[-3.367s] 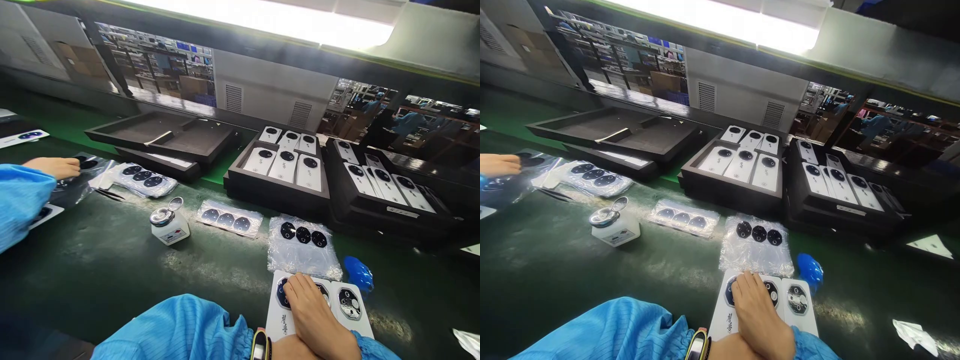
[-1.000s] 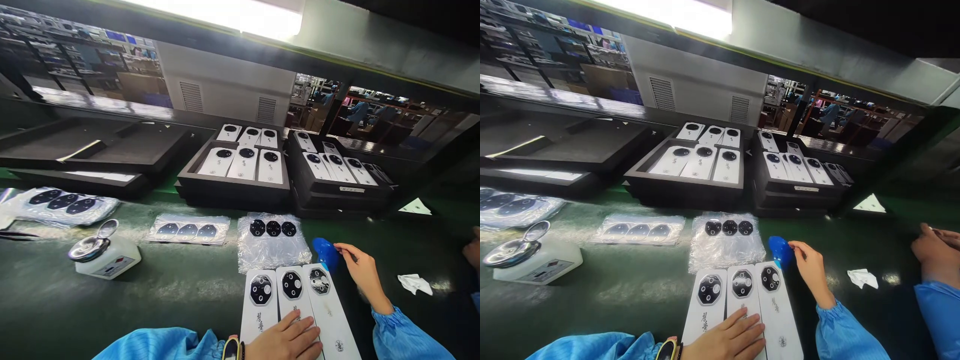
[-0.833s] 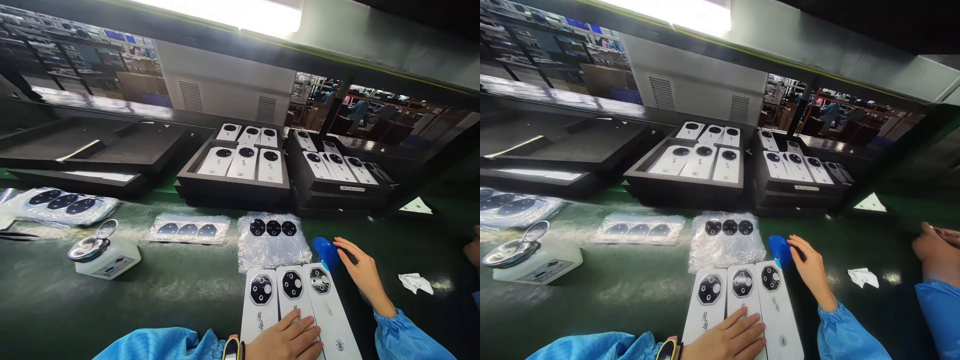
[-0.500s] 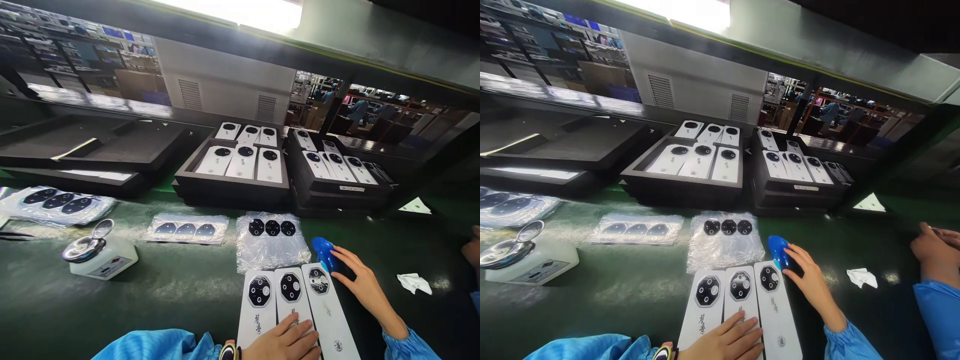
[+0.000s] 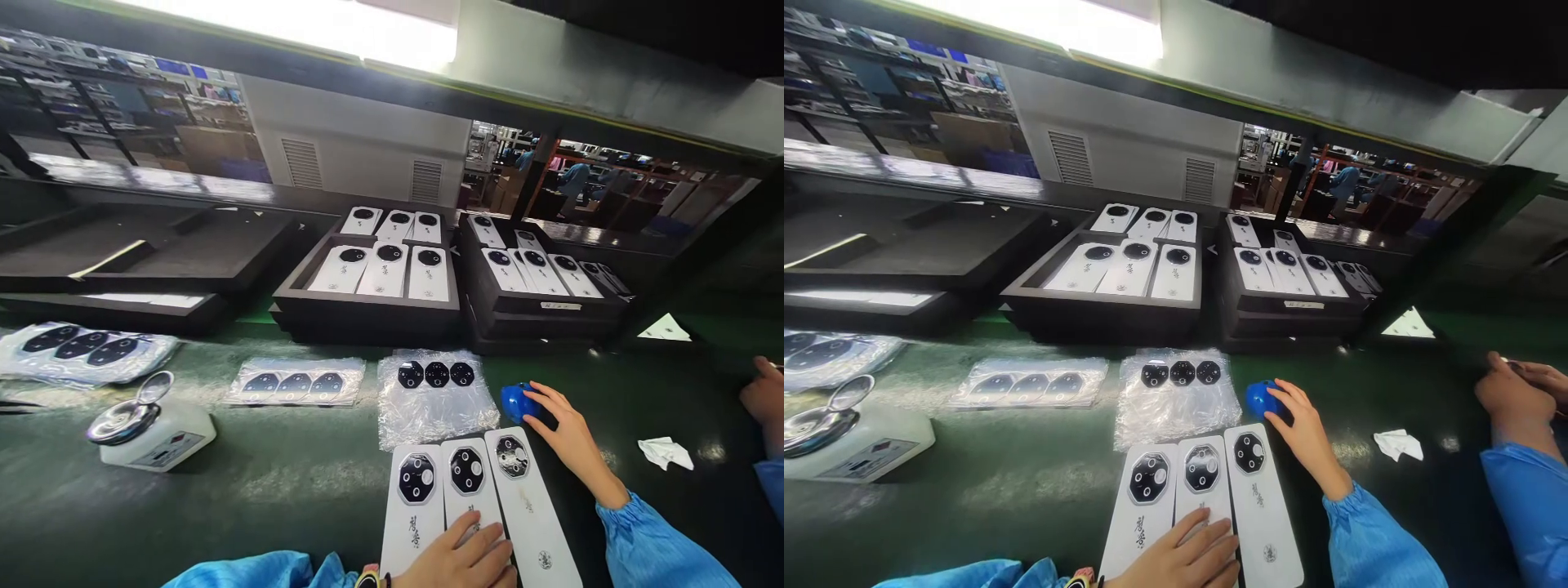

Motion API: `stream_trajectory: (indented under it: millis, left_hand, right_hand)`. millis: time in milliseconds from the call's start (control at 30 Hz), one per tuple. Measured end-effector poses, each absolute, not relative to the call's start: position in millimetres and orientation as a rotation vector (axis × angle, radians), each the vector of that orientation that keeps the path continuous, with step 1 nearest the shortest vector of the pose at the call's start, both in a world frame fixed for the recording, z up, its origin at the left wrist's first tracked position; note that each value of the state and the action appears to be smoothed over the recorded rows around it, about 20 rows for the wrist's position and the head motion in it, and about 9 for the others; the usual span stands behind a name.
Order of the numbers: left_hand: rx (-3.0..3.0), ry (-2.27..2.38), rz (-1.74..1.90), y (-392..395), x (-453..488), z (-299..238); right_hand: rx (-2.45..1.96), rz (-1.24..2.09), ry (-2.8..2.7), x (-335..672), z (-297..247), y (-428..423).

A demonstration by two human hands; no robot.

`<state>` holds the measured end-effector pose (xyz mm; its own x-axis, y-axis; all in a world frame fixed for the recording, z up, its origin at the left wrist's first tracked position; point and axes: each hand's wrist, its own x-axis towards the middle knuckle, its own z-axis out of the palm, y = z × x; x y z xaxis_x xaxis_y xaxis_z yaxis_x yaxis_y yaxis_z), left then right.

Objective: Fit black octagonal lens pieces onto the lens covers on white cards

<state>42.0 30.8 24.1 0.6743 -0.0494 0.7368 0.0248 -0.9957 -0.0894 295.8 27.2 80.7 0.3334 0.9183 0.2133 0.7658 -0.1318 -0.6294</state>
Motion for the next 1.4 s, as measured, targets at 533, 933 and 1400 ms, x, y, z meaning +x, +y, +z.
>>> stream_trajectory:
  millis: [533,933,1400]
  left_hand:
    - [-2.846,0.093,-1.147,36,38,26]
    - [-2.866,0.079,-1.091,34,38,16]
    - [-2.889,0.105,-1.183,36,37,28]
  right_hand:
    - [-1.754,0.281,-1.308,294,77,21]
    - [-1.945,-0.171,-0.96,344,88,-27]
    - [-2.075,0.111,-0.915,387,121,-72]
